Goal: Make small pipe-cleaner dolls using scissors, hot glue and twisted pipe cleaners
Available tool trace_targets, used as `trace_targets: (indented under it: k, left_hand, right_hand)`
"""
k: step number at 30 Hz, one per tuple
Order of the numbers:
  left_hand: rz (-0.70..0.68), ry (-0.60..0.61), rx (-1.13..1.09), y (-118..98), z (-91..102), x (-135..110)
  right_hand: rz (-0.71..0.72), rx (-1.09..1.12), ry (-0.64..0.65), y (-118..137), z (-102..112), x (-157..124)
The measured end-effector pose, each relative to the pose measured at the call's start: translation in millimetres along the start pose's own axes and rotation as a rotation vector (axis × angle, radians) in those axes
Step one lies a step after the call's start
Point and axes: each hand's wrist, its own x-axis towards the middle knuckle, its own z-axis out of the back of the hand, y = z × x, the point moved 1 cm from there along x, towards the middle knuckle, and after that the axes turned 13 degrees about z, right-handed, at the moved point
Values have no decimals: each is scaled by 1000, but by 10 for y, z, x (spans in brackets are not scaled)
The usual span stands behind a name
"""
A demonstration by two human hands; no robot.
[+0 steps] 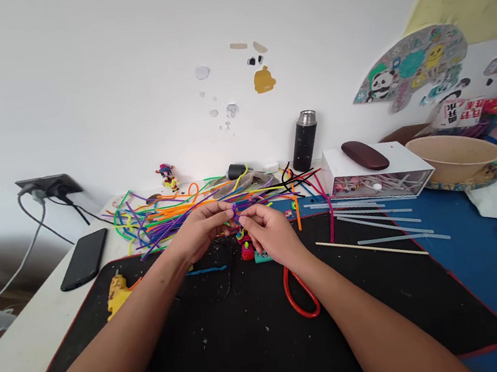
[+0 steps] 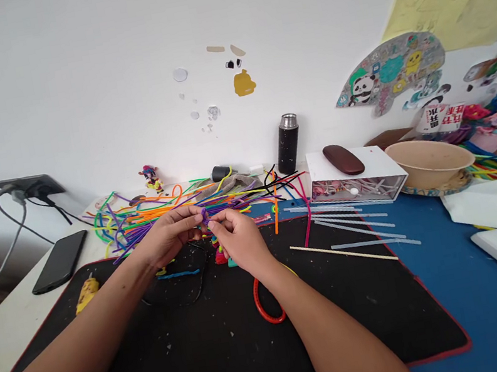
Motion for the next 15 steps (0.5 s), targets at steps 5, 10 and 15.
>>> trace_targets:
  k: [5,10,15]
  left_hand:
    - [-26,-15,-7,-29,39,4]
    - [-18,-6,61,-38,55,4]
    - [11,20,135,-30,36,-13]
  right_hand:
    - [1,30,-25,9,25,16]
    - [-1,63,-94,16,56,38]
    - [-10,61,-85,13,56,42]
